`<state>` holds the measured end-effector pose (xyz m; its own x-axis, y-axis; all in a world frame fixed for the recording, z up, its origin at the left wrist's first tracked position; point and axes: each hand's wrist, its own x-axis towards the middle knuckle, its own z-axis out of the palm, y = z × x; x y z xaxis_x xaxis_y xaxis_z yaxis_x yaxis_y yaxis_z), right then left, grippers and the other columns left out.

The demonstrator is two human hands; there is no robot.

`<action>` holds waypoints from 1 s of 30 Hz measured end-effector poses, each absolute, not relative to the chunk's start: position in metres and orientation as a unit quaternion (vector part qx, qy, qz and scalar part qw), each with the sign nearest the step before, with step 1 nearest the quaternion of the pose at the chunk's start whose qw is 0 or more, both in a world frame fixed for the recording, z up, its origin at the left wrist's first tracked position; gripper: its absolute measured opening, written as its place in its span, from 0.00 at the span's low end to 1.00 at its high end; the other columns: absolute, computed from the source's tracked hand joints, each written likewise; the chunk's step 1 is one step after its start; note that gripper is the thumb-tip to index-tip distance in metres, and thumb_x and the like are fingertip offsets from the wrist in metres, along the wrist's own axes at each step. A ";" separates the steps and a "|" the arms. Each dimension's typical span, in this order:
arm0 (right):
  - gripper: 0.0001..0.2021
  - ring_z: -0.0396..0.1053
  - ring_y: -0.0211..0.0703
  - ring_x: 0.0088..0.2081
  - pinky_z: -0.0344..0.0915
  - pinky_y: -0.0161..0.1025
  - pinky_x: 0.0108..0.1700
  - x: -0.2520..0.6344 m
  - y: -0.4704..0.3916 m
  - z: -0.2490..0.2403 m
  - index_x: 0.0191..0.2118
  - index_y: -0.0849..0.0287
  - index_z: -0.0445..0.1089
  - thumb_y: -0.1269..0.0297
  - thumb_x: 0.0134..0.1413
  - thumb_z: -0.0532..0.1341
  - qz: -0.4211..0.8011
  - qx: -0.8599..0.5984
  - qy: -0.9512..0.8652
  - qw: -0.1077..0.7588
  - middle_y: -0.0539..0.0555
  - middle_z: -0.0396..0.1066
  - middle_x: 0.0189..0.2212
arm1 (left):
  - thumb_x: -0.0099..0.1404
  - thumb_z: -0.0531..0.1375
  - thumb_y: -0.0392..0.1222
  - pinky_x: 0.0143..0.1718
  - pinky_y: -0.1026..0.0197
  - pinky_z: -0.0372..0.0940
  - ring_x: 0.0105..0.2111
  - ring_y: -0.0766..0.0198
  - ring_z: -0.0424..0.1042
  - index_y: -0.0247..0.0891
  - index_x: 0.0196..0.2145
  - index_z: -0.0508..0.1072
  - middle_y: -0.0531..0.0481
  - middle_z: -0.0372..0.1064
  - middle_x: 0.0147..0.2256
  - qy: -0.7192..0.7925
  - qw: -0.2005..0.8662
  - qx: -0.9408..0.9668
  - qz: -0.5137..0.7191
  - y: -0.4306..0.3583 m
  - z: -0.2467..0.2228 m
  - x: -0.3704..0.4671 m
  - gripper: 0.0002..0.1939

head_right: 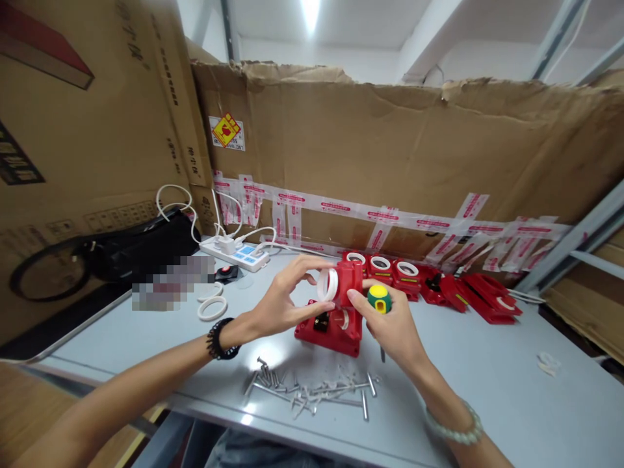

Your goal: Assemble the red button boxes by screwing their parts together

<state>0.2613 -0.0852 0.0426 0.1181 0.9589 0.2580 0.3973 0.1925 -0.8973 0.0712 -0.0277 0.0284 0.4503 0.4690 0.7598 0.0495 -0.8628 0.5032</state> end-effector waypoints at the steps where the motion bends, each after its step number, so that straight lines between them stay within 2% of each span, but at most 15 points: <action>1: 0.17 0.52 0.31 0.13 0.51 0.31 0.14 0.260 -0.087 0.044 0.33 0.61 0.70 0.51 0.46 0.63 0.284 -0.561 -0.605 0.488 0.43 0.56 0.10 | 0.57 0.64 0.44 0.42 0.58 0.66 0.47 0.58 0.64 0.41 0.50 0.63 0.44 0.65 0.49 0.158 0.208 0.824 0.502 -0.028 0.027 0.072 0.24; 5: 0.14 0.51 0.31 0.13 0.51 0.31 0.14 0.254 -0.094 0.047 0.31 0.60 0.70 0.52 0.47 0.63 0.266 -0.538 -0.631 0.492 0.43 0.56 0.10 | 0.54 0.67 0.46 0.44 0.55 0.65 0.44 0.59 0.66 0.40 0.47 0.65 0.45 0.66 0.45 0.177 0.220 0.812 0.511 -0.026 0.019 0.074 0.25; 11: 0.13 0.52 0.30 0.13 0.52 0.30 0.13 0.251 -0.096 0.041 0.29 0.59 0.68 0.54 0.48 0.63 0.257 -0.531 -0.641 0.491 0.43 0.56 0.11 | 0.51 0.68 0.47 0.45 0.57 0.66 0.45 0.59 0.66 0.40 0.46 0.66 0.45 0.64 0.46 0.181 0.301 0.776 0.524 -0.023 0.013 0.073 0.27; 16: 0.11 0.52 0.29 0.15 0.52 0.30 0.14 0.248 -0.096 0.038 0.28 0.59 0.67 0.56 0.48 0.63 0.244 -0.513 -0.658 0.493 0.45 0.59 0.16 | 0.49 0.69 0.46 0.45 0.57 0.66 0.45 0.59 0.66 0.39 0.45 0.67 0.46 0.65 0.45 0.178 0.340 0.760 0.525 -0.022 0.015 0.071 0.27; 23: 0.09 0.61 0.34 0.23 0.60 0.31 0.24 0.243 -0.098 0.037 0.25 0.58 0.66 0.60 0.48 0.63 0.180 -0.491 -0.684 0.509 0.48 0.64 0.21 | 0.48 0.69 0.46 0.43 0.57 0.66 0.41 0.61 0.69 0.37 0.41 0.68 0.46 0.67 0.42 0.193 0.384 0.731 0.530 -0.023 0.012 0.071 0.24; 26: 0.09 0.61 0.35 0.24 0.61 0.32 0.26 0.242 -0.099 0.036 0.25 0.59 0.66 0.61 0.49 0.63 0.165 -0.483 -0.694 0.509 0.48 0.65 0.22 | 0.48 0.69 0.46 0.43 0.57 0.67 0.42 0.60 0.68 0.38 0.41 0.68 0.46 0.66 0.42 0.181 0.358 0.742 0.537 -0.024 0.014 0.069 0.24; 30: 0.09 0.60 0.34 0.22 0.60 0.33 0.24 0.244 -0.099 0.037 0.27 0.59 0.68 0.58 0.48 0.64 0.179 -0.499 -0.673 0.515 0.48 0.64 0.20 | 0.50 0.69 0.45 0.49 0.51 0.64 0.48 0.57 0.66 0.40 0.43 0.70 0.45 0.66 0.45 0.128 0.254 0.791 0.542 -0.025 0.021 0.062 0.22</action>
